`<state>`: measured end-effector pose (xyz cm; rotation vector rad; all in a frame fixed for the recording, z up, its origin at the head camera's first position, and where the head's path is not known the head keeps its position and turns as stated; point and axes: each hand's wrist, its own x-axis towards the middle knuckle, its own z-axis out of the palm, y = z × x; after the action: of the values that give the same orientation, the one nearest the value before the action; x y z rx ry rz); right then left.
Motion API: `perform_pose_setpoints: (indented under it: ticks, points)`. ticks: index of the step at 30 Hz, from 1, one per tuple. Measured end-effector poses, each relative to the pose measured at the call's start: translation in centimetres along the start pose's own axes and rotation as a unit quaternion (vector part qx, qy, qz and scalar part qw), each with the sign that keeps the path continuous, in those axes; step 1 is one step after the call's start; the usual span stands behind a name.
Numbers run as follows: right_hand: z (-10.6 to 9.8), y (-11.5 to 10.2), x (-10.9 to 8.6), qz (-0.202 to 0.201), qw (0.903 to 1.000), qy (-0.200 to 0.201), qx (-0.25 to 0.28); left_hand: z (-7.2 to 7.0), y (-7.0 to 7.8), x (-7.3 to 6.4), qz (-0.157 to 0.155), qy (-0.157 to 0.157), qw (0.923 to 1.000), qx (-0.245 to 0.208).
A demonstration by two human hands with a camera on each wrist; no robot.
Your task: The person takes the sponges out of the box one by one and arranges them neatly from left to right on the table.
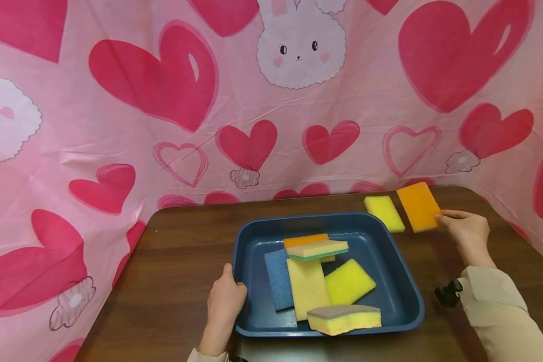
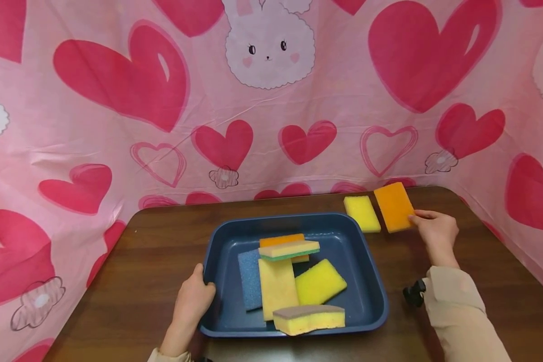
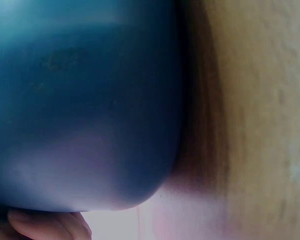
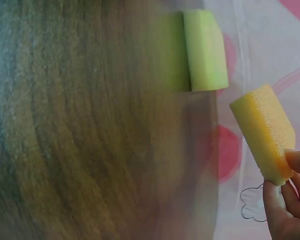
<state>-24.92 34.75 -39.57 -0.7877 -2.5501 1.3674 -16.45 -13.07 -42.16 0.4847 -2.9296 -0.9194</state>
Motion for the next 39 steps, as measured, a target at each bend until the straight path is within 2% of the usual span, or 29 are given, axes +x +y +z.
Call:
perform_pose_setpoints:
  ticks: [5, 14, 18, 22, 28, 39]
  points:
    - [0.4, 0.2, 0.7, 0.015, 0.9999, 0.007, 0.001, -0.3, 0.1, -0.1, 0.0, -0.007, 1.0, 0.0]
    - [1.1, 0.0, 1.3, -0.011, 0.9996, 0.01, -0.026, -0.4, 0.0, -0.1, 0.001, -0.009, 1.0, 0.001]
    - [1.3, 0.0, 1.7, 0.01, 0.9997, 0.01, -0.019, -0.6, 0.2, -0.1, 0.003, -0.011, 0.9999, -0.001]
    - [1.6, 0.3, 2.0, 0.013, 0.9998, 0.012, -0.013, -0.6, 0.2, -0.1, 0.003, -0.014, 0.9999, -0.001]
    - [2.2, 0.7, 2.0, 0.007, 0.9996, 0.023, -0.016, -0.5, 0.2, 0.0, -0.002, -0.012, 0.9999, 0.0]
    - [3.2, 1.0, 2.3, 0.021, 0.9982, 0.054, -0.014, -0.4, 0.3, 0.0, -0.006, -0.017, 0.9998, 0.001]
